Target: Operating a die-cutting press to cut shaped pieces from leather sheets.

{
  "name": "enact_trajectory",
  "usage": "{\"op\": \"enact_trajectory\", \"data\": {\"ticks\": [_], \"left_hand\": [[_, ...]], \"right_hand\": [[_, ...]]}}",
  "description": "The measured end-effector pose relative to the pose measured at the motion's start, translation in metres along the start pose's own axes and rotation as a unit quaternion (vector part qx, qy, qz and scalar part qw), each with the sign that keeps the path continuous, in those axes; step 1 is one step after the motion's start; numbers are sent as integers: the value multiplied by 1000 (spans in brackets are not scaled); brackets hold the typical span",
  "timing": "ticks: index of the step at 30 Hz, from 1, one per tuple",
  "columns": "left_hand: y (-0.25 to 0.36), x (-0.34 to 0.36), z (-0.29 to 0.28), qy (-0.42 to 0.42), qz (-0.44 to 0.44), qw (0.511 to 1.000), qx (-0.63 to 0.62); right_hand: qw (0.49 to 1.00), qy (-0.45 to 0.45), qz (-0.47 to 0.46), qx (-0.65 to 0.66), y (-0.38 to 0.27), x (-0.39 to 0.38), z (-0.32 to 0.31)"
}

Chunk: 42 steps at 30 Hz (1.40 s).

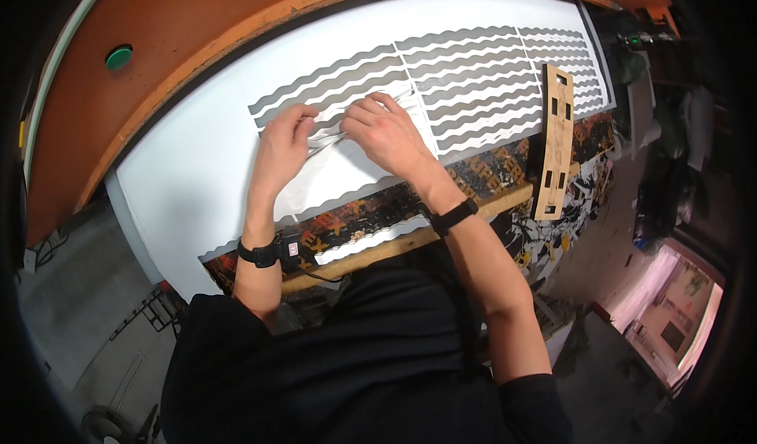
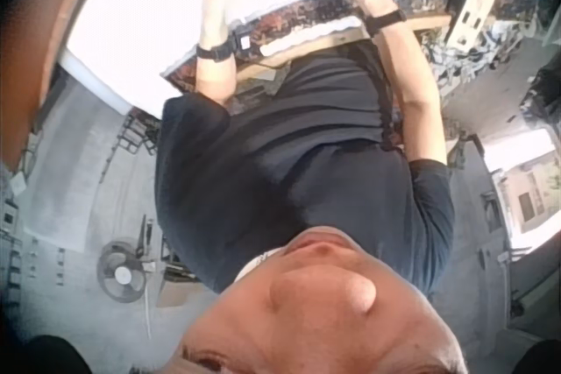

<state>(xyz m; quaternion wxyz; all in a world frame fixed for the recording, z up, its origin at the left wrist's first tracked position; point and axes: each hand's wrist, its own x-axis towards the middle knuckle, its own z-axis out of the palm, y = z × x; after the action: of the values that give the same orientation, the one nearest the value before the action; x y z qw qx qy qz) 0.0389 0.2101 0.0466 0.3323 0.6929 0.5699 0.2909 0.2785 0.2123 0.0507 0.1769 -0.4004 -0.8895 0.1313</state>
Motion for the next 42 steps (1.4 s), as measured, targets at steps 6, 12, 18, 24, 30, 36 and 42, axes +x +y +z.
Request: {"op": "enact_trajectory", "data": {"ticks": [6, 12, 18, 24, 30, 36, 42], "left_hand": [[-30, 12, -29, -15, -177, 959, -222], [6, -4, 0, -92, -22, 995, -6], [5, 0, 14, -88, 49, 989, 107], [9, 12, 8, -200, 17, 973, 114], [3, 8, 8, -150, 56, 983, 89], [6, 20, 6, -174, -82, 981, -20], [4, 16, 12, -169, -71, 982, -40]], "right_hand": [[949, 138, 146, 245, 12, -17, -15], [810, 266, 236, 465, 27, -29, -65], [887, 50, 216, 405, -19, -49, -104], [953, -191, -2, 233, -48, -45, -78], [967, -222, -3, 124, -50, -35, -43], [997, -23, 53, 50, -44, -22, -5], [997, 19, 65, 42, -45, -29, 4]]}}
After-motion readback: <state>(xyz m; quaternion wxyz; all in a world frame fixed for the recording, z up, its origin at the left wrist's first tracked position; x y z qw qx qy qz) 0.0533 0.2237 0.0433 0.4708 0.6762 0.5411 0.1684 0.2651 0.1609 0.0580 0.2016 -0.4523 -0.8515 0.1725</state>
